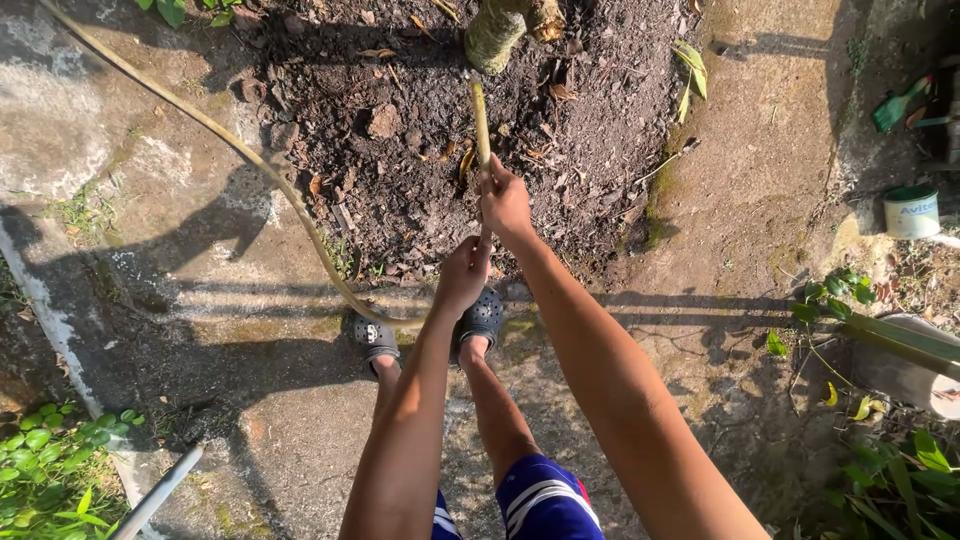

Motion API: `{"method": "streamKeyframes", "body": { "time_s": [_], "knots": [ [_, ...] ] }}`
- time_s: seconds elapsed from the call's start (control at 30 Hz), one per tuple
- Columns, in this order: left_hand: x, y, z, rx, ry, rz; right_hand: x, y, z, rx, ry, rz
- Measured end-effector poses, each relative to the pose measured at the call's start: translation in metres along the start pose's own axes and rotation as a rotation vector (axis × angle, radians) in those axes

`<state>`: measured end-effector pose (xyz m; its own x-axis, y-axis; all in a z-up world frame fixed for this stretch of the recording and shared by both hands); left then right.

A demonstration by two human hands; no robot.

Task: Watering the base of a small tree in a garden using a hose.

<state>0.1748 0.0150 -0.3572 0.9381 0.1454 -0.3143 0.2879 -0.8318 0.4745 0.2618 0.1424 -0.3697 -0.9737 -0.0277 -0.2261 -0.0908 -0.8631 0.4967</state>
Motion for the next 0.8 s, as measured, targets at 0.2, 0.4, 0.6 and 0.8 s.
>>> {"method": "streamKeyframes", "body": {
  "time_s": [0.2, 0.4, 0.6, 0.8],
  "knots": [
    [0.032, 0.015, 0.015, 0.049, -0.092, 0.014, -0.036, 0.009, -0.045, 0.153, 0.028, 0.01],
    [0.058, 0.006, -0.008, 0.059, -0.1, 0.054, -0.067, -0.003, -0.029, 0.167, 0.031, -0.043],
    [0.069, -0.006, -0.015, 0.162, -0.089, 0.048, -0.078, -0.008, 0.005, 0.108, 0.052, -0.076],
    [0.058, 0.007, 0.002, 0.101, -0.089, 0.028, -0.059, -0.002, -0.02, 0.138, 0.106, -0.019]
  ]
}}
Point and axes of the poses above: each hand's wrist, its own y-axis away from the middle knuckle, its own x-axis out of the palm, z = x × y, the point moved 9 cm from there along -y, towards the middle knuckle, and after that the axes turned 10 degrees about -z, right-handed, at the moved point
